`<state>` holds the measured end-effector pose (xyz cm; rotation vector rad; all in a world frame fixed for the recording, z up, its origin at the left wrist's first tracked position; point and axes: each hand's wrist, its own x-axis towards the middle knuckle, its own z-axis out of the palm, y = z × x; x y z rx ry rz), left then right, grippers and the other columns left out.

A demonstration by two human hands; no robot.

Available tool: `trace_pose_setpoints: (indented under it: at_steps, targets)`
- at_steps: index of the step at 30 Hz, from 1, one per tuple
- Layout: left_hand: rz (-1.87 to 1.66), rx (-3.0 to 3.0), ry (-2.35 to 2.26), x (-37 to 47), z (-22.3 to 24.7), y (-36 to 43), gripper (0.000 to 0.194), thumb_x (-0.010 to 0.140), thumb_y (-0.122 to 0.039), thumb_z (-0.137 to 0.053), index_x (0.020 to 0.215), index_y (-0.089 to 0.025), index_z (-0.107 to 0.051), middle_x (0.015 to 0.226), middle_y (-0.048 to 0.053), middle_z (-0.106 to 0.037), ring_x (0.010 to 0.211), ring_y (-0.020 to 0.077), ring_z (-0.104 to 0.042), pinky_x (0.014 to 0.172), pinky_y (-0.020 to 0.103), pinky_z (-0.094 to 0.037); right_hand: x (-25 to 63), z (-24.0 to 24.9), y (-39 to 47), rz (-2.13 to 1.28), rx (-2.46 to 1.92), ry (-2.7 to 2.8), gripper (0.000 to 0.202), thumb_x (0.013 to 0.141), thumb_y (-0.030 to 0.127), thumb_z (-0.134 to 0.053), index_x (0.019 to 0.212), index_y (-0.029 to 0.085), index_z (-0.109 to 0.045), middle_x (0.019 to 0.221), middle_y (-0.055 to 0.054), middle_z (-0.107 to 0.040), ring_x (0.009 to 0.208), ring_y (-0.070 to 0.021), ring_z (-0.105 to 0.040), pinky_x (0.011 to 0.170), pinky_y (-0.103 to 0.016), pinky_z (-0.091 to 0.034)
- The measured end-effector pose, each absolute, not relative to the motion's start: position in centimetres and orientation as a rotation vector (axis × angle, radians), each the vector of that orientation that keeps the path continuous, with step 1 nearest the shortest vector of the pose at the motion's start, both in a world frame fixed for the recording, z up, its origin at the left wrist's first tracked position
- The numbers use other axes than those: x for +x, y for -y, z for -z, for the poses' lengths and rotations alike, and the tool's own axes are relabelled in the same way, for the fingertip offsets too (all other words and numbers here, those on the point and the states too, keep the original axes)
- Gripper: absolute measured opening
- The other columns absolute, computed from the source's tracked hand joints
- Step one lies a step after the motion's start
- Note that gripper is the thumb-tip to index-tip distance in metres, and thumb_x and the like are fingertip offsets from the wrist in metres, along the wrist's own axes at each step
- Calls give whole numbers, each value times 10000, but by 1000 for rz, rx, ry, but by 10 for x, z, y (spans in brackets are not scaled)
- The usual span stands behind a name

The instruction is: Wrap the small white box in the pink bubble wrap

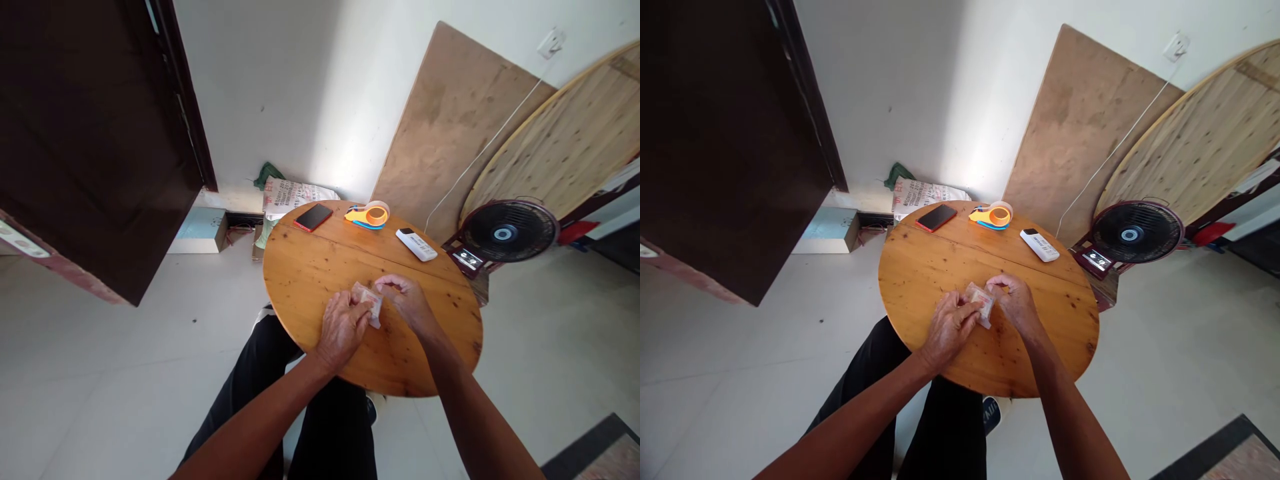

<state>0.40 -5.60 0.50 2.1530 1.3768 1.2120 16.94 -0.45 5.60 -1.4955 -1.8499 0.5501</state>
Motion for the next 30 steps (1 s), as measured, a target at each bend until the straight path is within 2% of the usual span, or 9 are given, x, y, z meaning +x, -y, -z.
trace_pose_setpoints:
  at_steps: [6, 12, 16, 22, 27, 30]
  targets:
    - [-1180, 2168, -1398, 4, -6, 56, 280, 886, -249, -528, 1137, -304, -638, 977, 59, -552, 920, 202, -503, 846, 362, -418, 159, -61, 28, -302, -1495, 1983, 216, 819, 335, -505, 738, 226, -673, 792, -27, -683, 785, -199, -601, 765, -338, -447]
    - [-1218, 2161, -1388, 3, -5, 58, 250, 888, -248, -525, 1100, -282, -653, 960, 58, -557, 913, 199, -498, 851, 356, -417, 159, -48, 40, -91, -1525, 2048, 261, 866, 334, -476, 770, 242, -701, 803, -22, -659, 805, -195, -564, 782, -342, -421]
    - [-1254, 2119, -1389, 5, -2, 57, 206, 882, -246, -532, 1044, -244, -660, 990, 66, -565, 944, 205, -505, 866, 353, -420, 156, -45, 50, 74, -1527, 2107, 233, 874, 286, -490, 858, 249, -720, 976, -42, -660, 904, -211, -555, 818, -363, -407]
    - [-1215, 2089, -1423, 5, -2, 57, 189, 849, -228, -565, 1027, -236, -627, 980, 60, -599, 947, 220, -525, 887, 371, -422, 143, -50, 69, 397, -1510, 2280, 279, 866, 148, -455, 1007, 215, -686, 1065, -69, -682, 1095, -272, -519, 945, -452, -326]
    - [-1248, 2017, -1385, 6, -1, 56, 224, 830, -208, -572, 1053, -212, -593, 1014, 71, -618, 997, 235, -532, 943, 397, -407, 140, -49, 72, 412, -1507, 2264, 280, 865, 129, -451, 1018, 212, -670, 1051, -63, -696, 1046, -243, -573, 1001, -445, -298]
    - [-1257, 2007, -1371, 6, 0, 55, 196, 838, -208, -558, 1031, -203, -597, 1013, 73, -624, 994, 236, -537, 939, 402, -408, 138, -44, 73, 428, -1488, 2252, 290, 863, 109, -449, 1040, 203, -659, 1078, -64, -695, 1082, -245, -567, 1022, -453, -278]
